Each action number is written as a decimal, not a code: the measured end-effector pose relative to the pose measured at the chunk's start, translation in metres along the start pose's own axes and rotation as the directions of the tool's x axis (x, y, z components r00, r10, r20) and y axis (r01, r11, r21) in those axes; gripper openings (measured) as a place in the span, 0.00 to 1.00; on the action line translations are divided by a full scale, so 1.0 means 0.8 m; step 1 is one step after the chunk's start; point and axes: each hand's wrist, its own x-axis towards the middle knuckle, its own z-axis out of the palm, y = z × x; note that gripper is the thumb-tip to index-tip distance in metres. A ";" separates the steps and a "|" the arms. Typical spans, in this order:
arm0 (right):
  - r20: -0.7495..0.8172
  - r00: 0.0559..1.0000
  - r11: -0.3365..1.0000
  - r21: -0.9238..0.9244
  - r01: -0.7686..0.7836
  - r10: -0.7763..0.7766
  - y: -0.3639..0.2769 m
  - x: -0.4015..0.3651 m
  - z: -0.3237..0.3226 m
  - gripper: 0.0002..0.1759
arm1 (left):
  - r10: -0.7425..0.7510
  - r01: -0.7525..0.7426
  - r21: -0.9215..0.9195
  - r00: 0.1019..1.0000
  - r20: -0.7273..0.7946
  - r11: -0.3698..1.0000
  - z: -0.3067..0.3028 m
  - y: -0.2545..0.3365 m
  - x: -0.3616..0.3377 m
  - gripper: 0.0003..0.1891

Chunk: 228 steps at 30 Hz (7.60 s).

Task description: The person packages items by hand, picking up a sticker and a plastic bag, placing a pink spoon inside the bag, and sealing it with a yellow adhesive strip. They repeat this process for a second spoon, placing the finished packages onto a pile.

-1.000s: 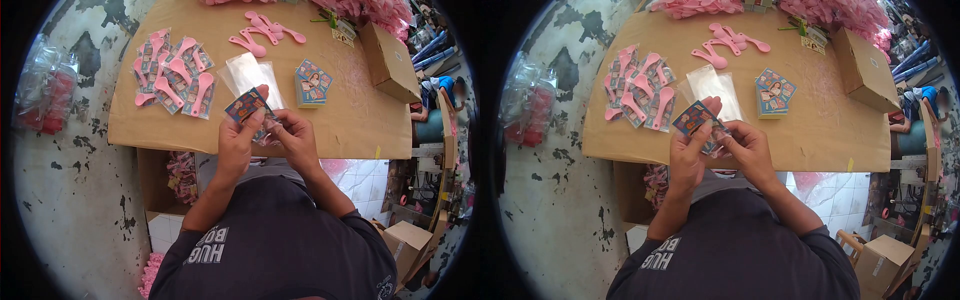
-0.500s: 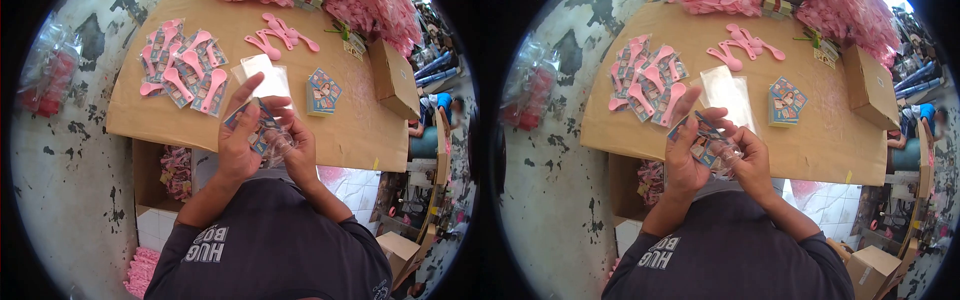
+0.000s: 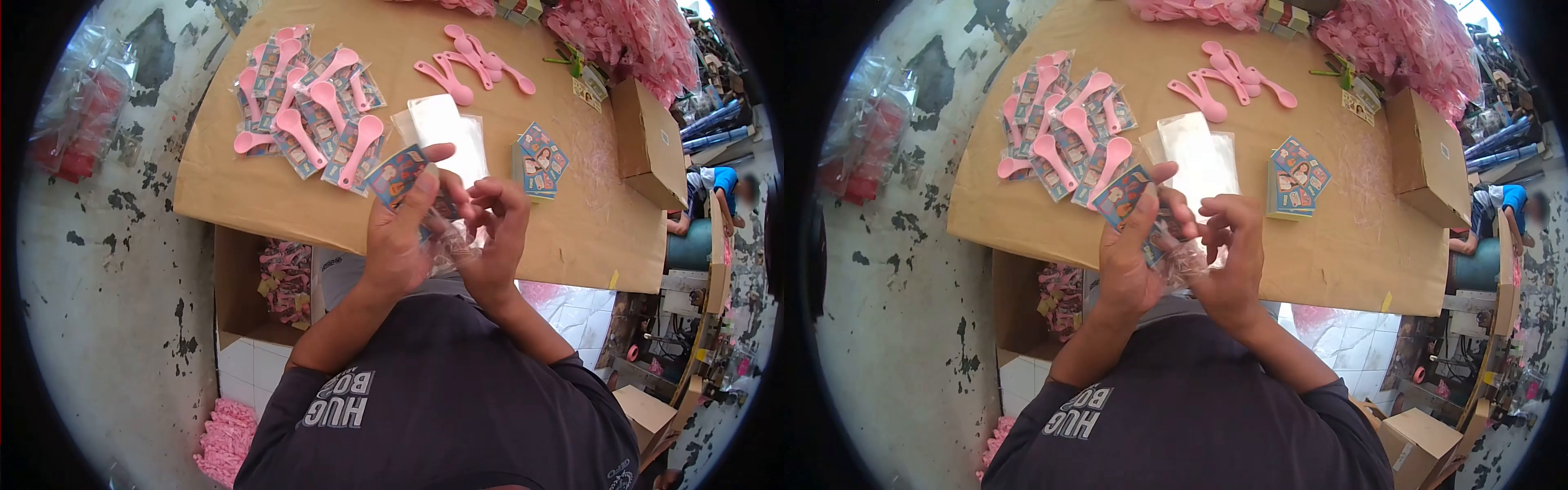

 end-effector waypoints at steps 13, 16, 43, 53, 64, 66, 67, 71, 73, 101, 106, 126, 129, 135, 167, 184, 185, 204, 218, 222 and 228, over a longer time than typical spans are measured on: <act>0.404 0.908 0.781 -0.527 0.333 -0.115 0.036 0.197 -0.108 0.11 | 0.123 -0.112 0.053 0.953 -0.276 0.992 -0.042 0.037 0.005 0.29; 0.474 0.878 0.714 -0.594 0.372 -0.063 0.110 0.273 -0.114 0.17 | 0.115 -0.088 0.120 0.963 -0.245 0.989 -0.030 0.026 -0.005 0.31; 0.110 0.990 0.993 -0.069 0.098 -0.090 0.012 0.240 -0.148 0.07 | 0.185 -0.171 0.070 0.917 -0.353 0.983 -0.067 0.033 -0.035 0.32; 0.091 0.953 0.938 0.173 -0.300 0.288 0.002 0.044 -0.111 0.09 | 0.535 -0.527 0.123 0.773 -0.342 0.841 -0.038 0.076 0.019 0.32; 0.215 0.892 0.763 0.462 -0.452 0.398 0.014 -0.002 -0.094 0.10 | 0.557 -0.536 0.151 0.807 -0.195 0.830 0.004 0.000 0.037 0.34; 0.252 0.880 0.733 0.486 -0.475 0.403 0.002 -0.001 -0.093 0.10 | 0.510 -0.497 0.117 0.843 -0.170 0.860 0.010 -0.012 0.034 0.34; 0.286 0.868 0.705 0.507 -0.496 0.405 -0.004 -0.001 -0.093 0.11 | 0.514 -0.498 0.126 0.841 -0.171 0.858 0.011 -0.015 0.032 0.34; 0.358 0.856 0.656 0.550 -0.516 0.373 -0.005 -0.012 -0.102 0.11 | 0.380 -0.374 0.065 0.910 -0.164 0.925 0.027 -0.024 0.025 0.34; 0.341 0.893 0.728 0.526 -0.441 0.294 0.004 -0.020 -0.103 0.11 | 0.227 -0.237 -0.057 0.964 -0.140 0.970 0.036 -0.033 0.017 0.31; -0.082 0.917 0.811 -0.502 0.300 -0.390 -0.018 -0.008 -0.211 0.24 | -0.213 0.207 -0.147 0.977 -0.024 0.967 0.061 -0.051 -0.028 0.23; 0.320 0.869 0.819 -0.322 0.475 -0.378 -0.010 -0.016 -0.143 0.25 | -0.256 0.249 -0.134 0.966 -0.042 0.959 0.060 -0.053 -0.032 0.24; 0.186 0.941 0.938 0.151 -0.313 0.284 -0.003 0.007 -0.111 0.33 | -0.096 0.097 0.571 0.995 -0.032 0.815 0.034 -0.030 -0.014 0.25; -0.020 1.000 0.991 -0.136 0.016 -0.019 0.008 0.016 -0.116 0.28 | -0.084 0.087 0.627 0.996 -0.036 0.774 0.044 -0.024 -0.018 0.25; 0.128 0.916 0.787 -0.475 0.393 -0.380 -0.012 0.046 -0.114 0.18 | -0.213 0.139 0.744 0.977 0.005 0.653 0.045 -0.026 -0.022 0.35; 0.258 0.921 0.897 0.261 -0.357 0.292 0.012 0.005 -0.132 0.12 | -0.095 0.084 0.564 0.995 -0.009 0.821 0.031 -0.038 -0.026 0.14; 0.367 0.889 0.791 0.440 -0.425 0.274 0.013 0.008 -0.135 0.06 | 0.036 -0.087 0.643 0.995 0.093 0.761 0.020 -0.023 -0.032 0.07; 0.376 0.886 0.789 0.440 -0.429 0.272 0.013 0.008 -0.136 0.08 | 0.045 -0.137 0.664 0.987 0.154 0.735 0.014 -0.022 -0.033 0.06; 0.192 0.966 0.858 0.452 -0.241 0.171 -0.008 0.004 -0.121 0.19 | -0.285 0.120 0.701 0.950 0.123 0.703 0.018 -0.019 -0.032 0.25; 0.238 0.968 0.864 -0.470 0.182 -0.074 0.032 0.011 -0.107 0.17 | 0.603 -0.142 0.989 0.794 0.084 0.049 -0.052 0.073 0.024 0.24; 0.294 0.950 0.810 -0.530 0.251 -0.102 0.030 0.019 -0.087 0.17 | 0.642 -0.190 0.982 0.752 0.148 -0.004 -0.040 0.052 0.015 0.26; 0.366 0.928 0.791 -0.544 0.279 -0.075 0.051 0.019 -0.075 0.09 | 0.405 -0.203 0.978 0.899 0.167 0.047 -0.031 0.014 -0.014 0.20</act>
